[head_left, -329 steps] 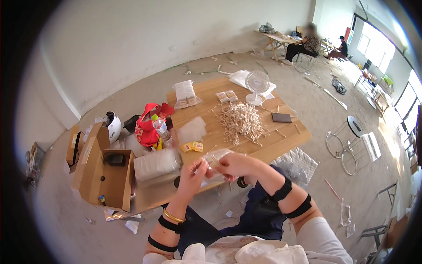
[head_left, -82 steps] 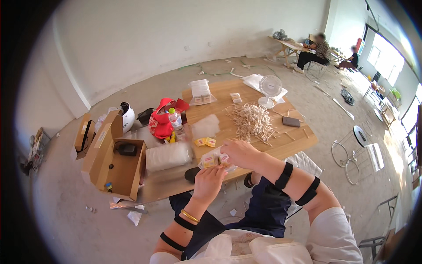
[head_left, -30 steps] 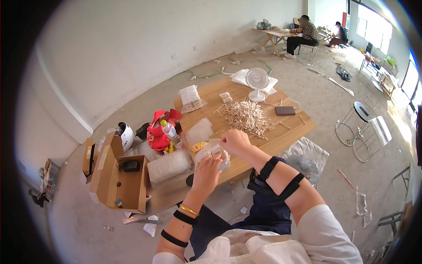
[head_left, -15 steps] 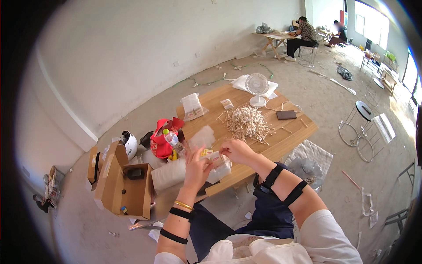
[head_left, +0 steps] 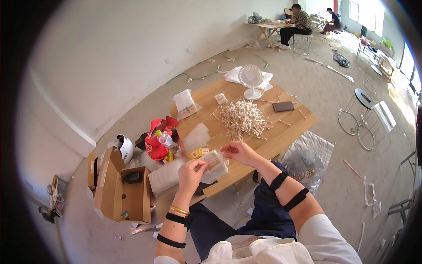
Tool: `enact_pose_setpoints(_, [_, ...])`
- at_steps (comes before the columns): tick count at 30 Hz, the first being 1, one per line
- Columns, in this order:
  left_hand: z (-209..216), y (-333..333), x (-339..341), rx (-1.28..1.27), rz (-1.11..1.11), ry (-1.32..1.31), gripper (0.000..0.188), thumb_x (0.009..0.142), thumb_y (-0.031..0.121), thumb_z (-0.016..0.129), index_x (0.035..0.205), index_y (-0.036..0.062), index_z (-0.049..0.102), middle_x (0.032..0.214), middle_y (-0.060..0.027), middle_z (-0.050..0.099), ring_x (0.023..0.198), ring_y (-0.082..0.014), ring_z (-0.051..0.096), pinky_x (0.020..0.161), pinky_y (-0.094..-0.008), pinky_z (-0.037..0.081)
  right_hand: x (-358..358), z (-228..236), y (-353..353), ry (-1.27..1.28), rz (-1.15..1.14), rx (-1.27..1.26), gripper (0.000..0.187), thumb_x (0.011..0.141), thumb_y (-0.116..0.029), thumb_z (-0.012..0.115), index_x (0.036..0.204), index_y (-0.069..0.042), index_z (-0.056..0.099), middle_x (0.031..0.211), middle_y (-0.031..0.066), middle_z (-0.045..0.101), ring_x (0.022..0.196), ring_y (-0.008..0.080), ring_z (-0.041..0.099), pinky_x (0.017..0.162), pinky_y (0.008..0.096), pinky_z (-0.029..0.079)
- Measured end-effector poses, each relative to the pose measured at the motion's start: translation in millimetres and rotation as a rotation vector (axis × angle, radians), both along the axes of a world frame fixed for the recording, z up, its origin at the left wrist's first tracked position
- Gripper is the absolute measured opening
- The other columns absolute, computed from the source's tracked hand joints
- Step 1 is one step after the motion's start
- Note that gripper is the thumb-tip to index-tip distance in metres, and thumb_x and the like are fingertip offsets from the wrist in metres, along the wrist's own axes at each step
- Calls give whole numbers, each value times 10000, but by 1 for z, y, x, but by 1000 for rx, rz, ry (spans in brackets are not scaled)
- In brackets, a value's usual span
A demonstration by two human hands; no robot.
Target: Organizing and packaging cotton swabs into small plastic bags.
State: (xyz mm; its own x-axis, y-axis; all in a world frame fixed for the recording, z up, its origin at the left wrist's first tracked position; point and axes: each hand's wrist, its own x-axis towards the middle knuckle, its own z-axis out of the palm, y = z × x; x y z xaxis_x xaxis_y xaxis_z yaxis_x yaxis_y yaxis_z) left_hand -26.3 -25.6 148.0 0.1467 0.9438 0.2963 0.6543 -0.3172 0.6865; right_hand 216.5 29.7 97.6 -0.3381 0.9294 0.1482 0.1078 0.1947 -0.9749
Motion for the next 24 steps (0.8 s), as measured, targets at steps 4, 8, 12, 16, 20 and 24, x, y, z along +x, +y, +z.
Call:
enact_pose_setpoints(4, [1,-2,-7,-14,-13,-46,98,837,65,777,896,2,732,812,-113,736,744,-189,726,676,-306,543,-4,1,5,-22,47,-12,196,862,-124,768,1037,-43,732,973,83,730,857,166,679,785,309,539])
enact_pose_setpoints(8, [3,1,-9,-70,15,-5,101,829,55,783,859,-10,712,811,-124,738,735,-194,723,684,-307,548,-1,9,7,-149,92,273,157,855,-153,758,968,-44,741,917,114,696,827,235,669,749,345,529])
enact_pose_setpoints(12, [1,1,-9,-22,-2,-10,106,823,44,786,847,-15,701,800,-125,735,721,-198,718,684,-312,548,-1,22,10,-245,113,323,145,840,-159,749,941,-55,742,894,123,665,838,295,659,750,382,528])
enact_pose_setpoints(16, [1,2,-5,-55,25,-36,123,814,35,791,838,-20,684,772,-128,723,708,-195,712,673,-315,546,1,21,12,-255,101,337,117,825,-141,738,906,-56,739,901,126,658,862,308,664,762,394,531])
enact_pose_setpoints(20, [9,1,-4,-82,60,14,149,812,40,797,815,-17,659,749,-123,712,691,-184,701,655,-314,543,-2,21,10,-265,82,332,113,836,-99,730,927,-32,727,912,109,638,868,276,650,762,369,525])
enact_pose_setpoints(24, [3,8,-7,-88,58,43,159,811,43,801,804,-12,652,740,-118,708,680,-175,694,646,-307,538,-4,20,11,-263,29,315,110,816,-134,729,875,-42,730,912,130,666,871,309,666,775,394,536])
